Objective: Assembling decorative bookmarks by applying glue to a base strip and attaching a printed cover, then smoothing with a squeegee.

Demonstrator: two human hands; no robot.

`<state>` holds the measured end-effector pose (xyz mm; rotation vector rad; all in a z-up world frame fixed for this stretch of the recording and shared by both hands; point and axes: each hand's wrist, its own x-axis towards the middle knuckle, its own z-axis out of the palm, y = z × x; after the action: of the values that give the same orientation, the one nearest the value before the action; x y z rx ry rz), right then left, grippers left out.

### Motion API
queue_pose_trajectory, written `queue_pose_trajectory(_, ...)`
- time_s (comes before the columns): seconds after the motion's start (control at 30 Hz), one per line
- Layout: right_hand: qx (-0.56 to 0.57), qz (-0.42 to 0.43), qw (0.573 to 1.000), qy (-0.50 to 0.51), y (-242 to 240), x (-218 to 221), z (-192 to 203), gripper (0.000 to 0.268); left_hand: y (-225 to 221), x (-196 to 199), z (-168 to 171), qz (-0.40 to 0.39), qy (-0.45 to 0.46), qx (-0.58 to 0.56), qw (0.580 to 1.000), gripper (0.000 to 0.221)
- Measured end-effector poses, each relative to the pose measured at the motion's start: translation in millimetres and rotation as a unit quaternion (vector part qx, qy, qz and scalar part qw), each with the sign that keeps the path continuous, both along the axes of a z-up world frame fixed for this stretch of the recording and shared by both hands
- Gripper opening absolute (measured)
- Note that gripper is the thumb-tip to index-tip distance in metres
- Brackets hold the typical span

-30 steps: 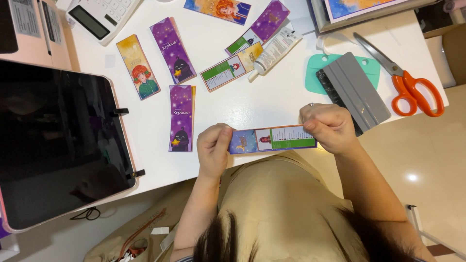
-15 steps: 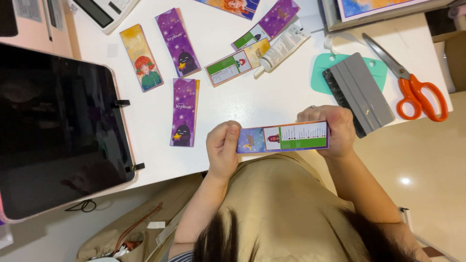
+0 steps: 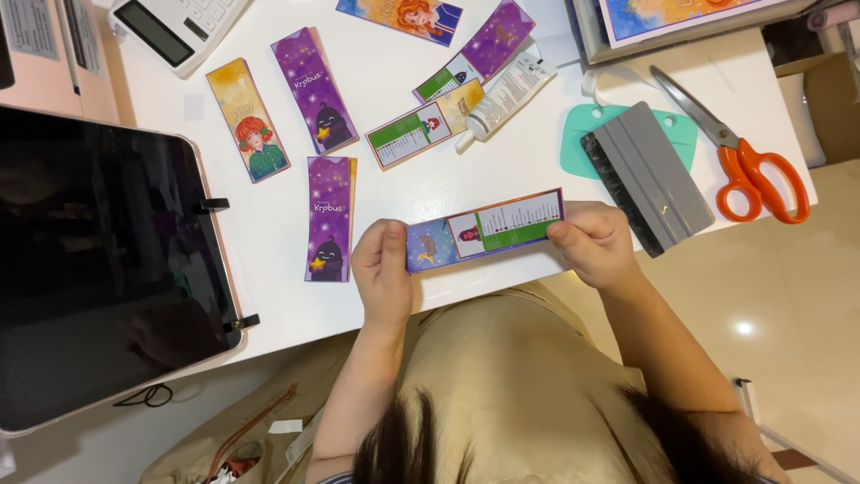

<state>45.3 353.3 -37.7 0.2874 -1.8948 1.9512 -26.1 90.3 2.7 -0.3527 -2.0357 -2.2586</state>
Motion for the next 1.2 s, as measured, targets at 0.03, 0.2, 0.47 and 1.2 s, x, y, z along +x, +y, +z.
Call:
queue_pose_trajectory(0.03,0.0,0.001,1.0,0.0,-1,-1,0,0.056,1,4,-2,0.001,0.0,0.0,1.0,0.045)
queue_pose_trajectory(0.2,-0.071,-0.033,0.997,0.023,8,-2,-16,0.046,-2,9,-39,-0.124,-0.164,0.127,0.97,0.101)
queue_pose_trajectory(0.47,-0.2,-0.024,0.979,0.044,-7,-4,6,0.031,-10,7,7,-0.152,0.007,-0.09,0.984,0.042)
queue_pose_trajectory(1.2,-0.019,0.025,0.999,-0.011,15,-12,61,0.065,-78,4,44,-0.247,0.18,-0.059,0.95,0.05)
